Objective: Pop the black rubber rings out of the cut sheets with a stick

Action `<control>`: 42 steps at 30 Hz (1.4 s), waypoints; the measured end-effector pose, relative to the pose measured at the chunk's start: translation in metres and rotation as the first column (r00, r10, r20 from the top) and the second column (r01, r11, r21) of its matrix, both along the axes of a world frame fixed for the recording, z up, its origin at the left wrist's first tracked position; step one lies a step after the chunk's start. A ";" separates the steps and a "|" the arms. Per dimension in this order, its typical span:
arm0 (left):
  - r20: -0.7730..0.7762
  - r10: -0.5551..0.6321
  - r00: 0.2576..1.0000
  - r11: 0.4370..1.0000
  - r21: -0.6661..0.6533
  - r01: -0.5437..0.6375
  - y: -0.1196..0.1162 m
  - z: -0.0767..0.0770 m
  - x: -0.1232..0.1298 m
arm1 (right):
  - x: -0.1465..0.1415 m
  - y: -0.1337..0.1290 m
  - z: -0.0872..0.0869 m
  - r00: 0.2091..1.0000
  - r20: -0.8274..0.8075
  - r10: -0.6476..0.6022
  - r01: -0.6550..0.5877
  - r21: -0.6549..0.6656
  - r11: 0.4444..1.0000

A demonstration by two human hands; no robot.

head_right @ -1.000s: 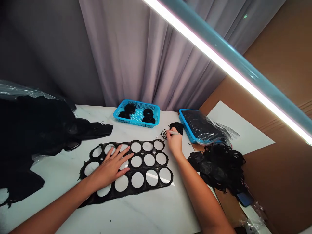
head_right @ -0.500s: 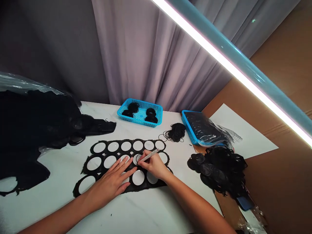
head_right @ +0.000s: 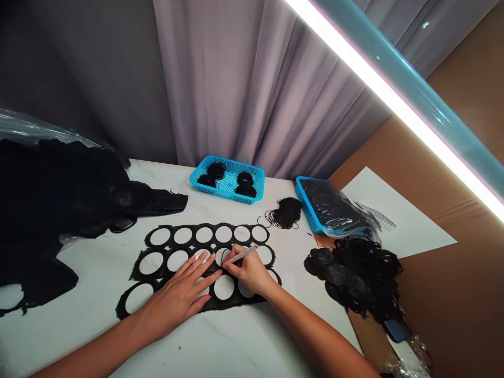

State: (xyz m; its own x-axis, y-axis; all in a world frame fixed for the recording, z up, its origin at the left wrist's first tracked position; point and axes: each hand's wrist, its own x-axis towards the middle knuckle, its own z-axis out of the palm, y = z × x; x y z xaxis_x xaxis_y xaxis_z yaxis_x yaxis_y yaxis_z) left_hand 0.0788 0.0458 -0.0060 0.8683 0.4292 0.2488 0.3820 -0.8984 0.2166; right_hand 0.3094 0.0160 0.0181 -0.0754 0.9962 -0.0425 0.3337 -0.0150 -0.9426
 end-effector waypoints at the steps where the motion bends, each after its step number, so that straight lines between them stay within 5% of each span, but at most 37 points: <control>1: 0.011 -0.001 1.000 1.000 -0.004 0.001 0.000 0.000 0.000 | 0.000 0.000 0.001 1.000 0.025 0.006 -0.006 0.014 1.000; 7: -0.003 0.006 1.000 1.000 -0.011 -0.006 -0.001 0.002 -0.001 | -0.005 -0.013 -0.006 0.943 0.328 0.063 -0.141 0.218 0.966; 12: -0.032 0.003 0.999 1.000 0.001 -0.003 -0.001 0.003 -0.001 | -0.002 -0.013 -0.019 0.730 0.682 0.045 -0.377 0.346 0.859; 15: -0.015 -0.005 1.000 1.000 0.006 0.005 0.000 0.003 -0.001 | 0.029 0.013 -0.015 0.702 0.688 -0.185 -0.204 0.443 0.873; 18: -0.004 -0.013 1.000 1.000 -0.003 0.013 0.002 0.005 -0.001 | 0.070 0.038 -0.003 0.647 0.576 -0.499 0.201 0.502 0.841; 21: 0.009 -0.022 1.000 0.999 -0.024 0.023 0.002 0.012 -0.002 | 0.085 0.041 0.008 0.761 0.349 -0.548 0.411 0.394 0.822; 26: 0.011 -0.073 0.997 0.997 -0.039 0.074 -0.012 0.018 -0.010 | 0.034 -0.007 0.018 0.972 -0.008 -0.236 0.236 0.103 0.966; 29: -0.003 -0.118 0.993 0.992 -0.042 0.118 -0.027 0.013 -0.017 | -0.001 -0.041 0.017 0.993 -0.079 -0.082 0.079 -0.046 0.996; 32: -0.031 -0.104 0.994 0.993 -0.050 0.102 -0.035 0.007 -0.022 | -0.018 -0.062 0.010 0.996 -0.053 -0.067 0.060 -0.125 0.990; 42: -0.030 -0.097 0.995 0.994 -0.059 0.095 -0.035 0.002 -0.023 | -0.022 -0.073 0.002 0.992 0.058 -0.112 0.113 -0.027 0.993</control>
